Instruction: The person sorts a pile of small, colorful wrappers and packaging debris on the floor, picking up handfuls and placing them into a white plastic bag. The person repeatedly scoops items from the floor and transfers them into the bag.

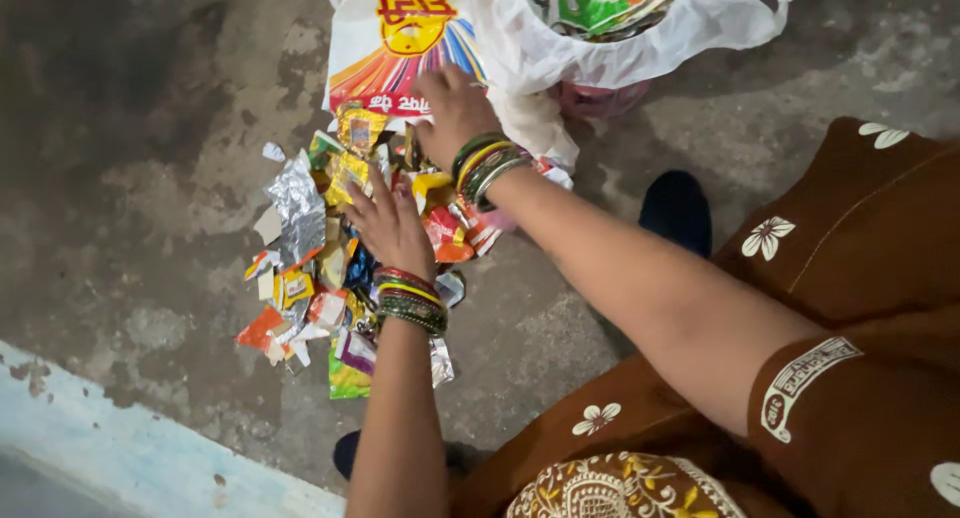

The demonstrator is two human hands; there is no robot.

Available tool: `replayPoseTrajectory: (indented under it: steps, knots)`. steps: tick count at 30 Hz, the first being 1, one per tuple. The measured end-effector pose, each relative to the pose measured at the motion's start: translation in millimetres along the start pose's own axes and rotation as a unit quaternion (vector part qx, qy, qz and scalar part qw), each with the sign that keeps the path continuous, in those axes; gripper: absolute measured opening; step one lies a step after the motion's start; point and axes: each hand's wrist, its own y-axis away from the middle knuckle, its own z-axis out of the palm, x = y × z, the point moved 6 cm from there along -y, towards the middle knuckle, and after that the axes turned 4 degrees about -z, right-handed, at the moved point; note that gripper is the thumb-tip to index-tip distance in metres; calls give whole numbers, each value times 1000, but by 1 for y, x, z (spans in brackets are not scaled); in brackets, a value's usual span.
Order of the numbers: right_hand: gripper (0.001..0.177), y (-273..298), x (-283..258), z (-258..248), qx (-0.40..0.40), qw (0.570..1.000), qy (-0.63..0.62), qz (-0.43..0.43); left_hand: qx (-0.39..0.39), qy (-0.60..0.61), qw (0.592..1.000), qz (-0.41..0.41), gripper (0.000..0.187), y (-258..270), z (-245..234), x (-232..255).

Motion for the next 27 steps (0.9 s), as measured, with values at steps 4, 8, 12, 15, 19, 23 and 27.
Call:
replayPoseTrajectory:
  steps: [4,8,12,15,19,23,27]
  knots:
    - [37,10,55,31,-188,974,62,112,-87,243,965,-35,60,14,58,-26]
    - [39,32,115,42,-350,905,190,152,-187,422,871,-167,68,40,144,-32]
    - [40,62,161,40,-451,839,257,163,-270,508,739,-352,74,69,205,-29]
    - [41,81,179,52,-495,813,264,160,-275,428,799,-320,78,75,204,-25]
    - [42,98,189,79,-490,828,232,147,-291,427,787,-337,79,79,195,-18]
    - [32,84,163,83,-441,874,153,135,-277,477,739,-388,79,79,175,-13]
    - [25,53,94,60,-511,851,-37,115,-217,595,673,-382,76,51,135,7]
